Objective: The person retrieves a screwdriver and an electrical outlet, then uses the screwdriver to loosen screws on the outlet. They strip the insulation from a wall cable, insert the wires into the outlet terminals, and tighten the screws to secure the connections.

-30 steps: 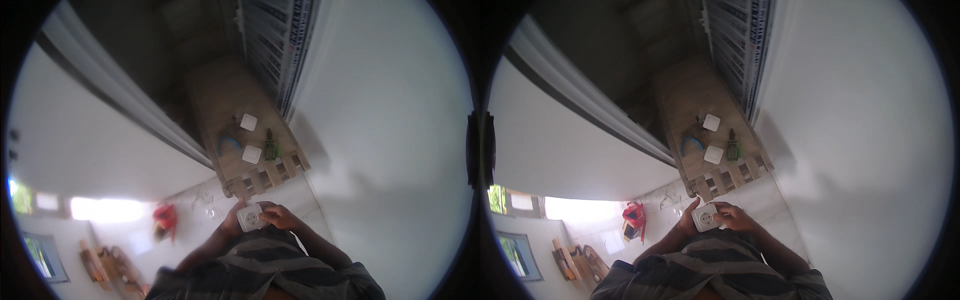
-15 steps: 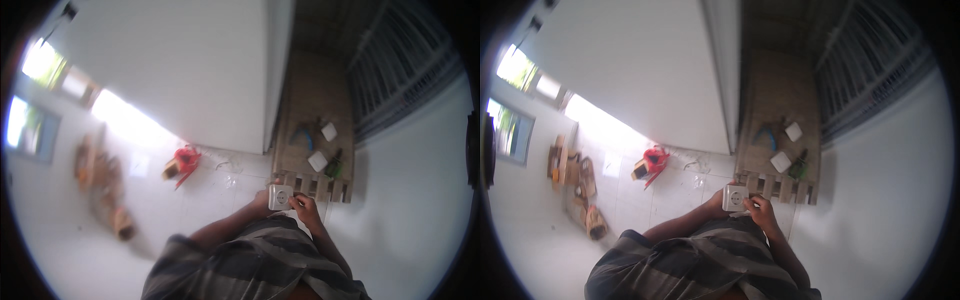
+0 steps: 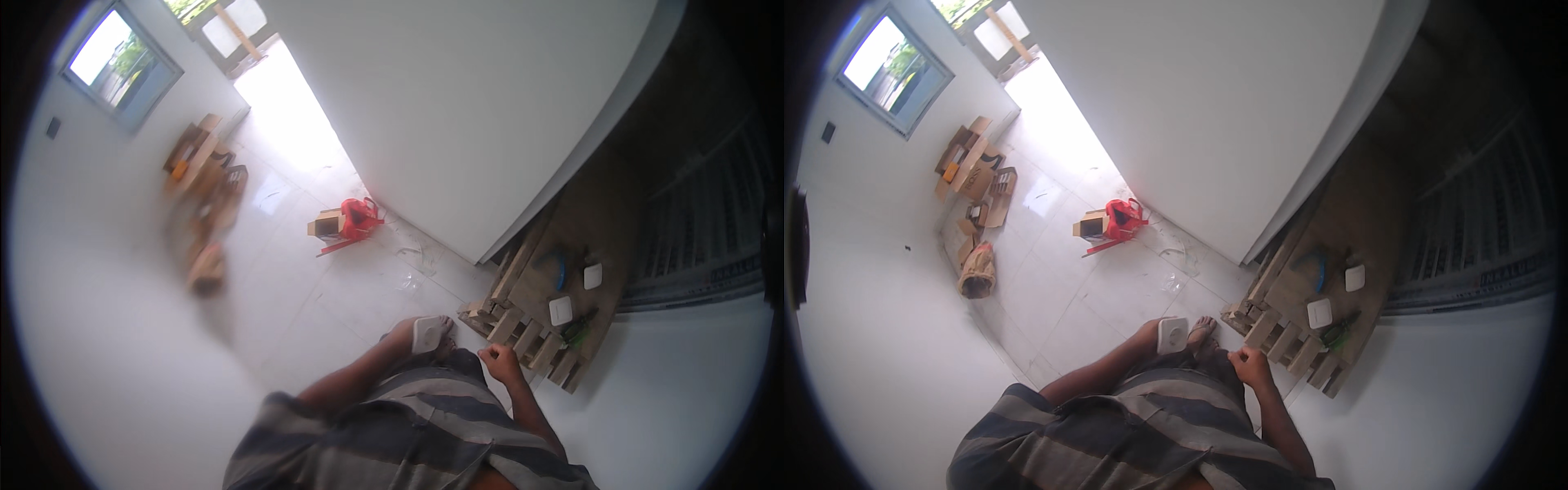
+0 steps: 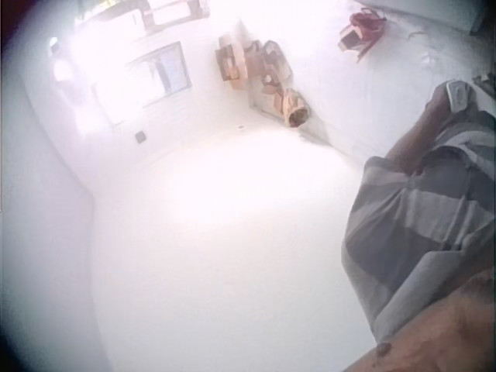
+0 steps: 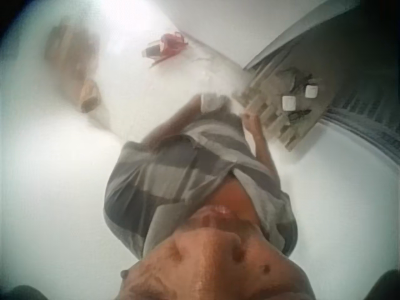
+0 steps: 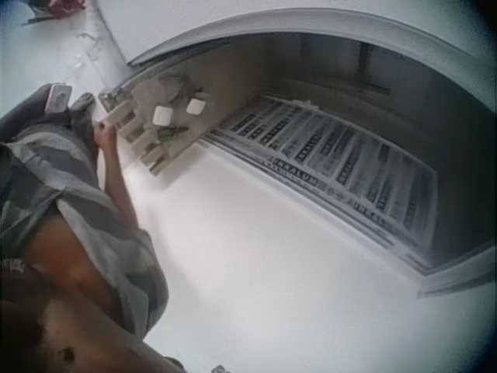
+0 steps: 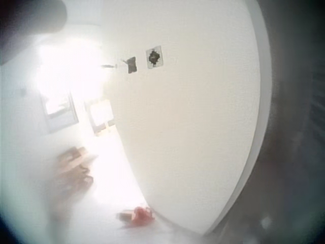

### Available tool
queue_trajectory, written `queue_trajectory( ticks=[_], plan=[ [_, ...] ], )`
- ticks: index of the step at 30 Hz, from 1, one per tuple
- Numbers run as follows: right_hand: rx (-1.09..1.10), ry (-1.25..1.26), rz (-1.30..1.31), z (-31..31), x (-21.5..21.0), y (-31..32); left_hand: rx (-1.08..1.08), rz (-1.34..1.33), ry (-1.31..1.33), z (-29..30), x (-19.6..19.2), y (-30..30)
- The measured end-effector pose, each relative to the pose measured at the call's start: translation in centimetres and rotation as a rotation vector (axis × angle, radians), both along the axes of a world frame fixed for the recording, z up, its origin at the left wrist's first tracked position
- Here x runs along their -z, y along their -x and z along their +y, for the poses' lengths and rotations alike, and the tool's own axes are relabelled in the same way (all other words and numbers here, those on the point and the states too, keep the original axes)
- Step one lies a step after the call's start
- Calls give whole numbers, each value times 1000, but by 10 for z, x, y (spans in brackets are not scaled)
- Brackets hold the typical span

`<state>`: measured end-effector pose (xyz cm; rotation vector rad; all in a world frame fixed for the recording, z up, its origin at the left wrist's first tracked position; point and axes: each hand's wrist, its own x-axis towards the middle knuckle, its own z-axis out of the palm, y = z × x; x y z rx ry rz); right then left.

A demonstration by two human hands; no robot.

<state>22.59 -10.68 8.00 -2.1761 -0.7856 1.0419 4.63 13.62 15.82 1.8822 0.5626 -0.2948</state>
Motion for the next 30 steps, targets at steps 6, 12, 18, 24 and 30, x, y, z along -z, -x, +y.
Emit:
queue_trajectory(
  ticks=[6,12,18,24,30],
  plan=[
    [-179,193,14,-12,63,9,-403,491,-55,-8,26,86],
    [-176,287,129,22,84,11,-415,248,-277,14,133,181],
    [-246,234,-6,108,119,14,-836,59,-52,73,172,223],
    [-91,459,106,237,133,34,-1077,194,-20,163,211,248],
    [51,550,277,396,146,89,-1198,217,69,259,204,272]
  ],
)
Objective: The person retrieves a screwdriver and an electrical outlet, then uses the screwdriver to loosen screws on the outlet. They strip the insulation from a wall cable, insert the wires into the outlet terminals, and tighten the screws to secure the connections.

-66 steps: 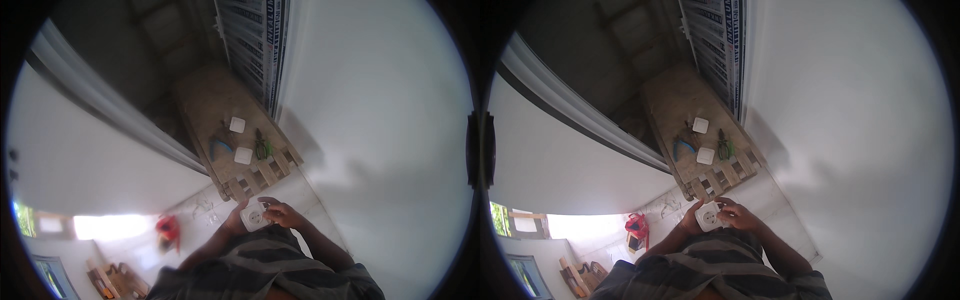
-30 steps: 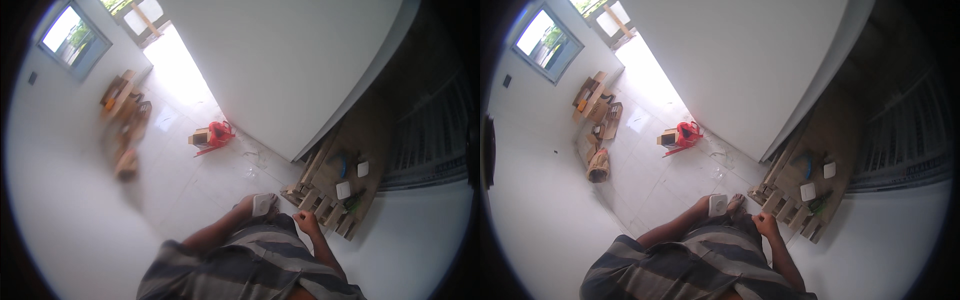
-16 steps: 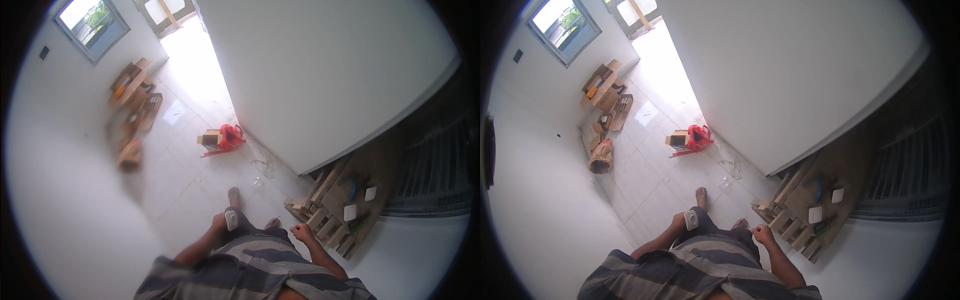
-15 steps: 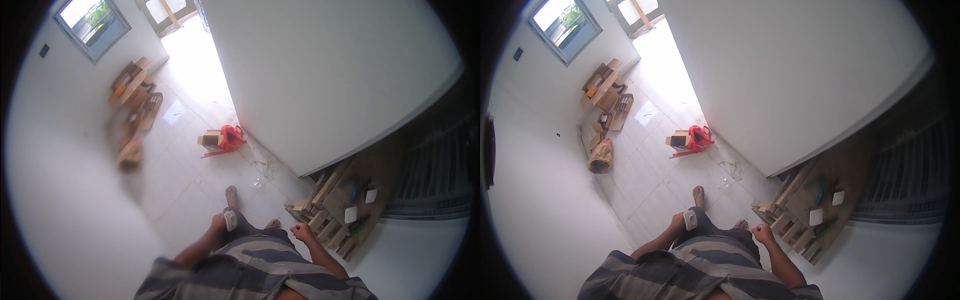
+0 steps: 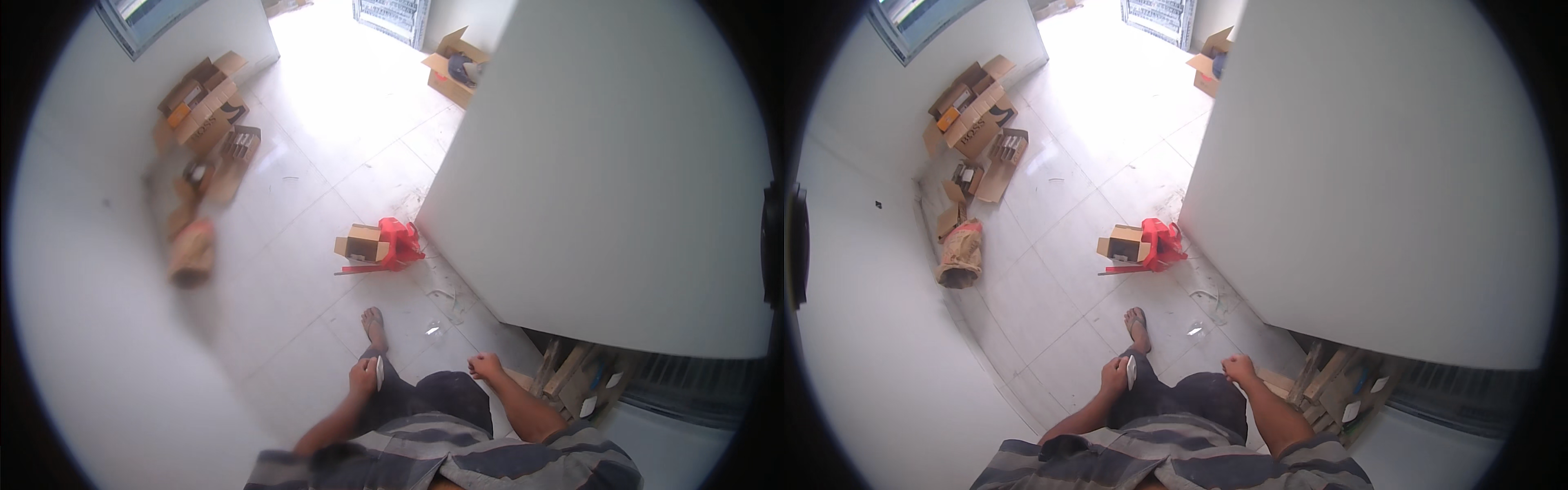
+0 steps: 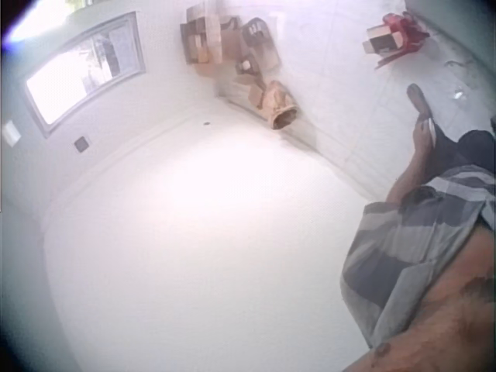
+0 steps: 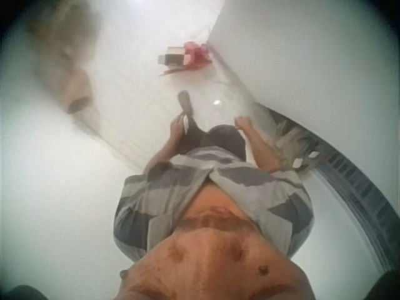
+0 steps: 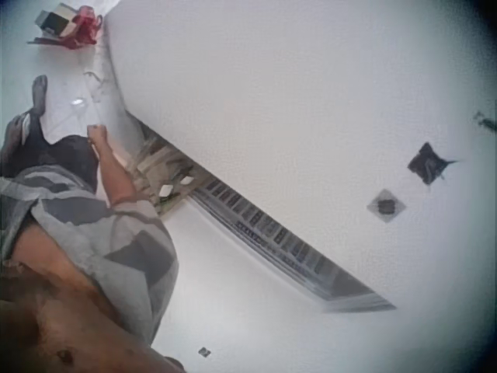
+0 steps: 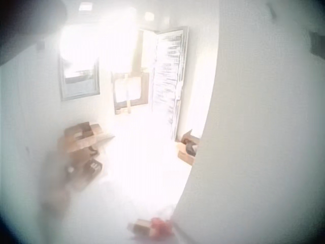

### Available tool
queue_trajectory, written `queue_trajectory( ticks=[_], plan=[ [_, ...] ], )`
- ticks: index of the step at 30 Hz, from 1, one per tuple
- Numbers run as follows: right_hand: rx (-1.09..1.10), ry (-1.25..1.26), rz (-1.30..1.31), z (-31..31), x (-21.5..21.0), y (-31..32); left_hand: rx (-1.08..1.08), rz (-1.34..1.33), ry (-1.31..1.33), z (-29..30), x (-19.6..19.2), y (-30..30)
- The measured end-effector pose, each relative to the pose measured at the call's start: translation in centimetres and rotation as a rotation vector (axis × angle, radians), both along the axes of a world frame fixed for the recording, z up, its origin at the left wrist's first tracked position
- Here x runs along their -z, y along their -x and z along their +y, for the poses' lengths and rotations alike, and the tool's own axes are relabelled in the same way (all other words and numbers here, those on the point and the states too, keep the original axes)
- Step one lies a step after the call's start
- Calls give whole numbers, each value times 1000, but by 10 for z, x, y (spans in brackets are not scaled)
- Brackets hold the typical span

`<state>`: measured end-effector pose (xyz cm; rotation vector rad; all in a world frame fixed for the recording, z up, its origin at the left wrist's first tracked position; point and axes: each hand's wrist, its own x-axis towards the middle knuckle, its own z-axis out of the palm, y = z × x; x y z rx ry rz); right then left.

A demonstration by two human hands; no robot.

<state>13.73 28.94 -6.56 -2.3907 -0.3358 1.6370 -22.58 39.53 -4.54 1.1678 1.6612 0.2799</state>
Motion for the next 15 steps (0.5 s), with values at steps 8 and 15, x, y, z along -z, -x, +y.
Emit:
queue_trajectory(
  ticks=[8,15],
  plan=[
    [-419,-271,-123,217,124,54,-47,46,58,55,61,30],
    [-539,-314,-276,357,269,63,-137,-28,-69,72,120,23]
  ],
)
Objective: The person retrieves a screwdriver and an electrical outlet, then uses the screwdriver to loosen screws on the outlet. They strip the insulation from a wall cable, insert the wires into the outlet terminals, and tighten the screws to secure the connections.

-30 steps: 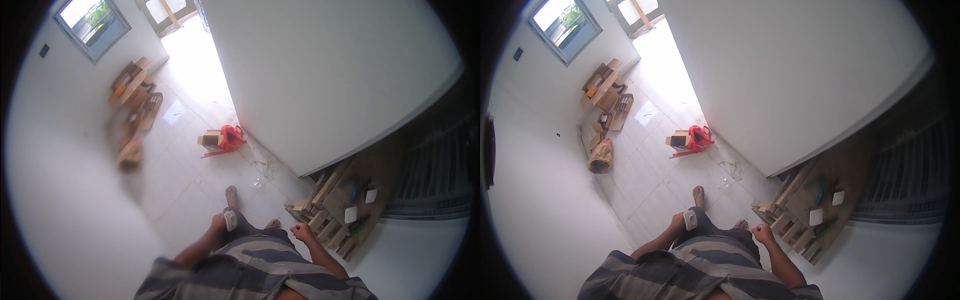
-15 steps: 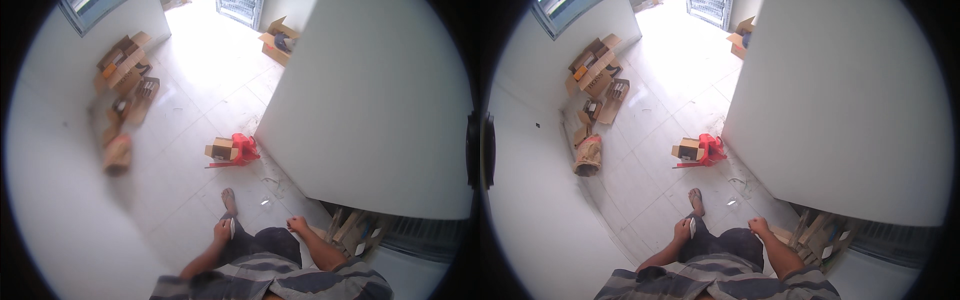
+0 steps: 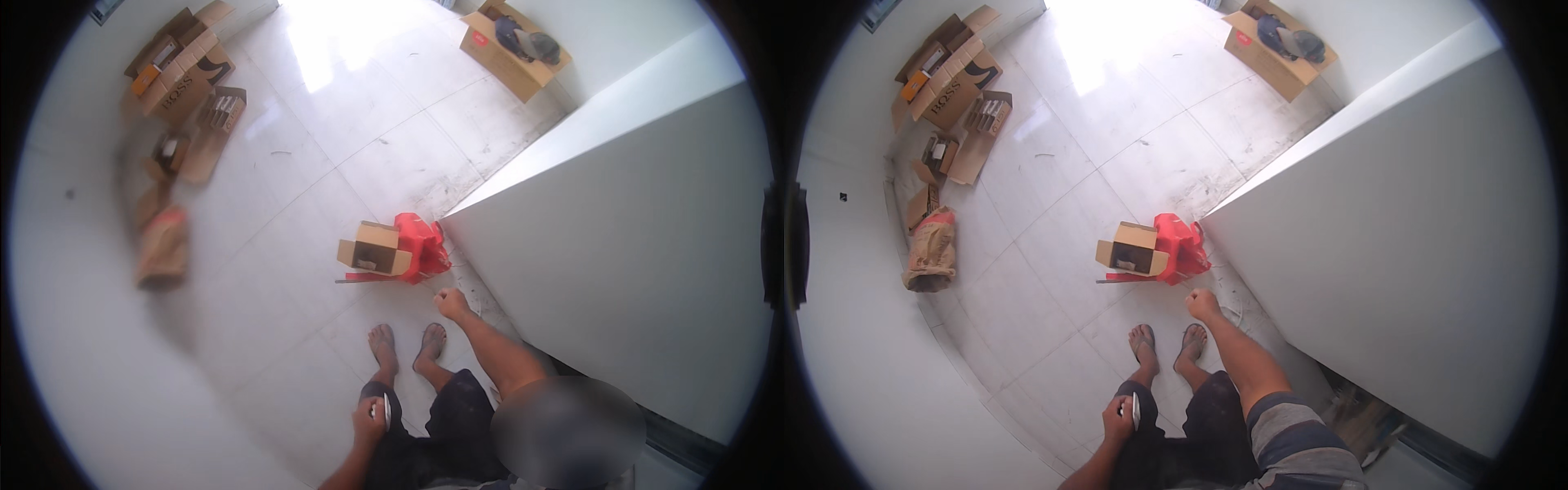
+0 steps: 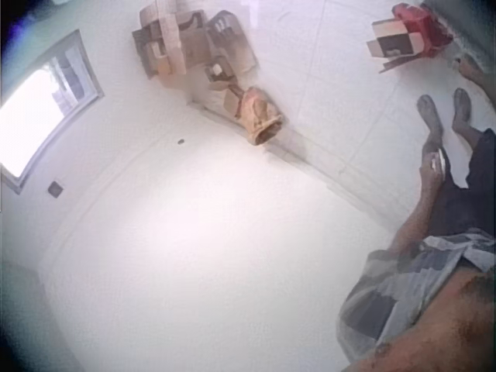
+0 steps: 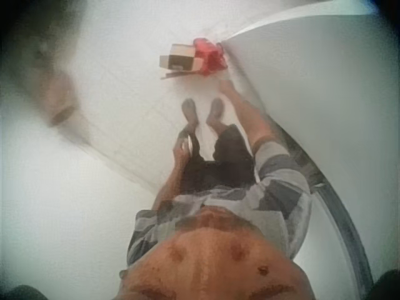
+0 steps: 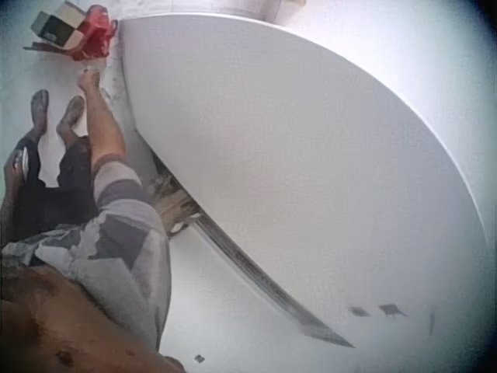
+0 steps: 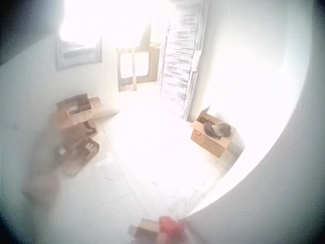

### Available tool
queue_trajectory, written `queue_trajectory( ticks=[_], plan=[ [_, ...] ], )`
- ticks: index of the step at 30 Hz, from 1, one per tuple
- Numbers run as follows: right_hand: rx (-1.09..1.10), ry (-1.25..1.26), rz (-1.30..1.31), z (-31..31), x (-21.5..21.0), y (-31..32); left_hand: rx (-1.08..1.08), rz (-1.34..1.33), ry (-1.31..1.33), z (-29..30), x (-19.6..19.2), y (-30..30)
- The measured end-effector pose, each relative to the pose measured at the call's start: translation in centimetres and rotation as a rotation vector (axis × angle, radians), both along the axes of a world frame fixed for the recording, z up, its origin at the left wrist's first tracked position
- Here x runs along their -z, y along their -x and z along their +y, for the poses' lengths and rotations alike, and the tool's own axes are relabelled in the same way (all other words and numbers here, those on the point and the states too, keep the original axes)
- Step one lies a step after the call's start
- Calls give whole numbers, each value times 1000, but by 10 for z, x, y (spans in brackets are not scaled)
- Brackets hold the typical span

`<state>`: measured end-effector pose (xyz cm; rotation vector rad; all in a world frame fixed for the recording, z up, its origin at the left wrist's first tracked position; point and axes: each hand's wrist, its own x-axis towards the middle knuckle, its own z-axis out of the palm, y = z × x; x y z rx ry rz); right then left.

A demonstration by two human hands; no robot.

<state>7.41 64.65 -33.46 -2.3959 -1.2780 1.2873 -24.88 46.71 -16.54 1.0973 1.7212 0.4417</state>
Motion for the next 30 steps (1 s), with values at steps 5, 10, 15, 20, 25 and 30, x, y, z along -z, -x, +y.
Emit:
queue_trajectory(
  ticks=[5,10,15,20,25,30],
  plan=[
    [-58,-41,-76,60,110,-2,174,164,-128,23,8,-3],
    [-135,-62,-208,91,207,0,71,173,-80,25,14,-1],
    [-165,-122,-109,94,267,-11,90,116,-39,32,24,2],
    [-65,94,-171,88,305,-15,90,151,-84,45,22,-1],
    [-128,361,-231,103,297,-2,72,201,-181,49,32,-10],
    [-91,171,-221,96,309,-2,96,179,-74,51,31,-9]
  ],
)
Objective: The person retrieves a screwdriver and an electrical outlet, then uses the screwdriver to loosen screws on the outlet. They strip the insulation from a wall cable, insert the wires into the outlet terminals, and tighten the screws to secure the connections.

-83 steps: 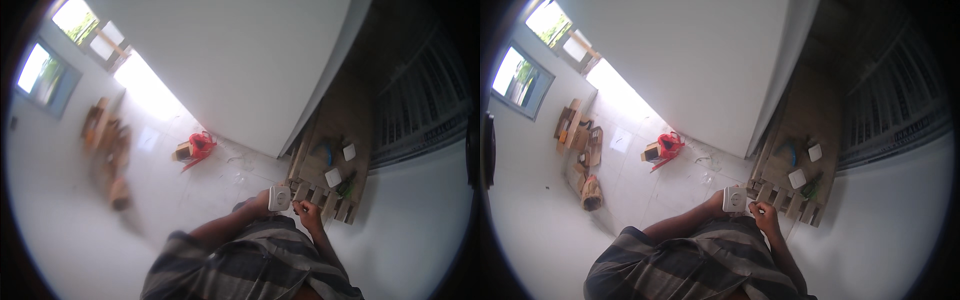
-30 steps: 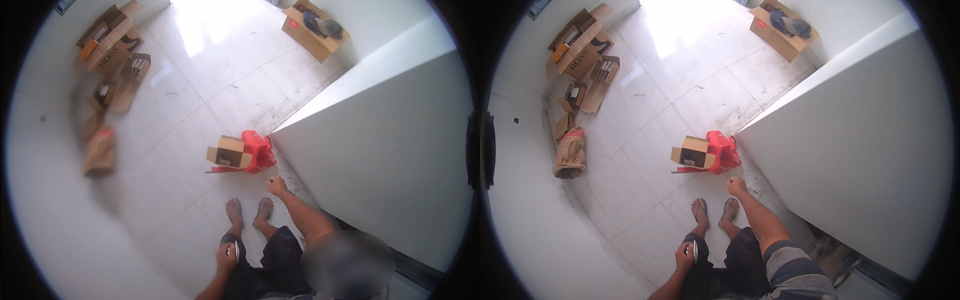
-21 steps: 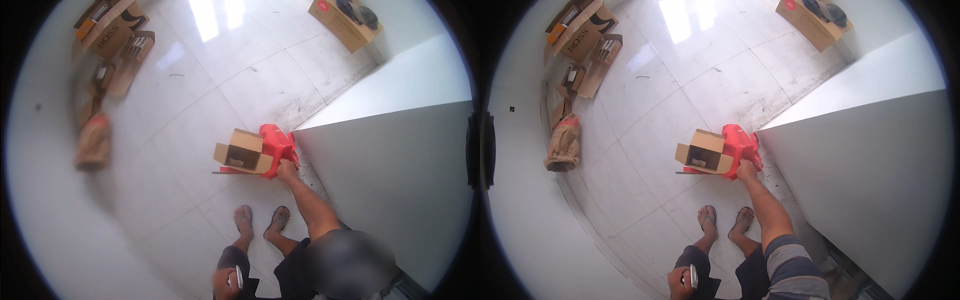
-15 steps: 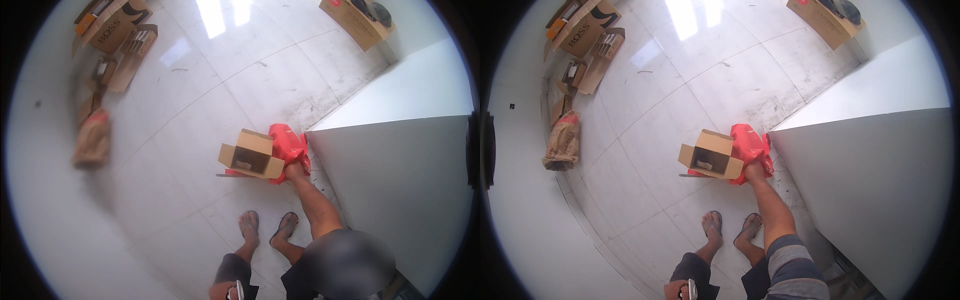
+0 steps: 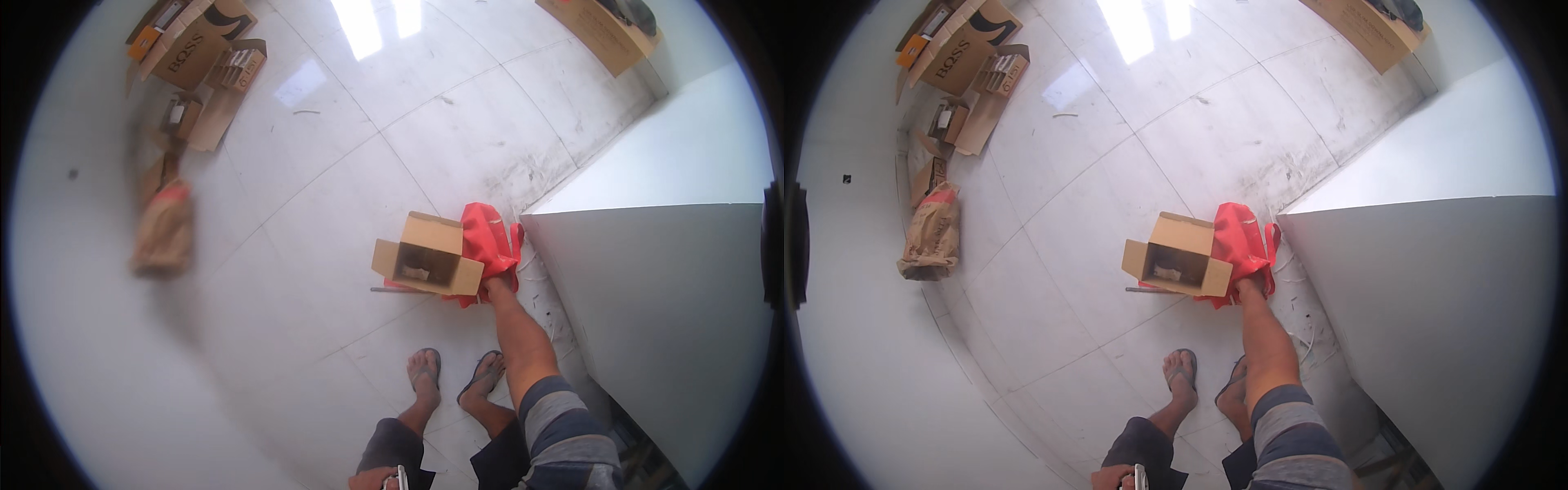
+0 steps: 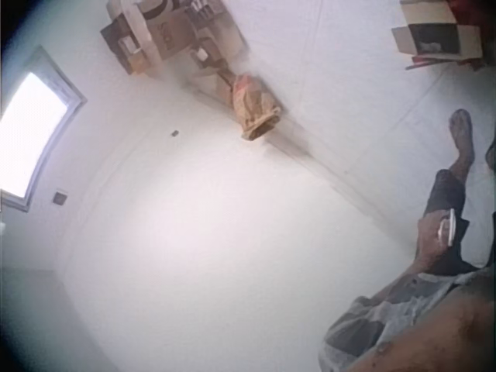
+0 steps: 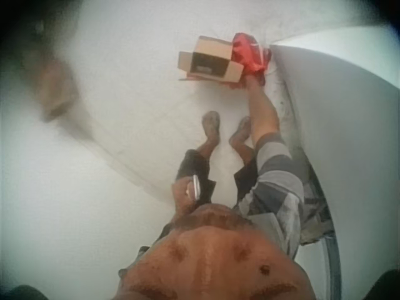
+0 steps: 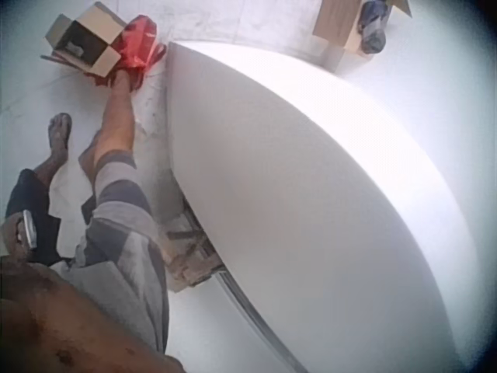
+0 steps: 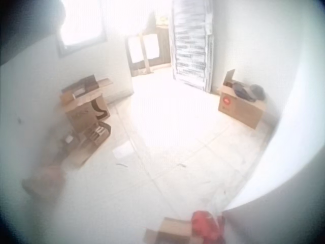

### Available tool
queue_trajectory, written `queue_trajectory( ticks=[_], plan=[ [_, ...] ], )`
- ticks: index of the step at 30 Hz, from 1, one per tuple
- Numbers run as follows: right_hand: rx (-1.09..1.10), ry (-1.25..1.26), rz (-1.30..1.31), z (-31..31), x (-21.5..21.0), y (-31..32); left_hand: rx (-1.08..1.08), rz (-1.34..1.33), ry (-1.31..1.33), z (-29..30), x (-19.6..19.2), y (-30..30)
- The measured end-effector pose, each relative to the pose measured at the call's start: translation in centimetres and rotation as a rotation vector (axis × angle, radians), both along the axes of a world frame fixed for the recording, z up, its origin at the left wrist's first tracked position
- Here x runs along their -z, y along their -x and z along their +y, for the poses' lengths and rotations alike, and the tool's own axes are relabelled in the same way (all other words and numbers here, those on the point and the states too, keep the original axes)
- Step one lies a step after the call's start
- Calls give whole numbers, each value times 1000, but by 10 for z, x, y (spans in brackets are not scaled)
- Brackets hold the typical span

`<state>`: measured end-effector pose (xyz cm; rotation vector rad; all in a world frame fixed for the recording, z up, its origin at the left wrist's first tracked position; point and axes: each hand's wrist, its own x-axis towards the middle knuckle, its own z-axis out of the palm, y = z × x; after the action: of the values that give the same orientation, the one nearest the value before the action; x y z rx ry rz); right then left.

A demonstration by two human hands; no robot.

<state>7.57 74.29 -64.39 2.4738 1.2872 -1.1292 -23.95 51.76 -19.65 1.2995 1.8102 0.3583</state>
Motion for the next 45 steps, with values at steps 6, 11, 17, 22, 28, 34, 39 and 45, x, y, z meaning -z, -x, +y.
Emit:
queue_trajectory(
  ticks=[6,11,17,22,28,34,39,45],
  plan=[
    [317,-173,32,-12,-12,-21,3,48,16,10,-14,-6],
    [348,-527,98,-16,-105,-32,-23,-21,160,1,-23,-6],
    [442,-815,329,-45,-242,-40,34,-4,118,-11,-23,-7],
    [454,-1095,581,-53,-413,-34,-71,-40,156,-25,-26,-12],
    [819,-770,1123,-89,-647,-36,-203,-440,79,39,-64,-17],
    [1055,-300,1313,-157,-790,2,29,-744,-307,151,-224,-75],
    [1038,-384,1346,-204,-861,34,351,-457,-445,187,-337,-86],
    [919,-450,1327,-278,-952,87,270,-777,-419,184,-420,-97]
  ],
)
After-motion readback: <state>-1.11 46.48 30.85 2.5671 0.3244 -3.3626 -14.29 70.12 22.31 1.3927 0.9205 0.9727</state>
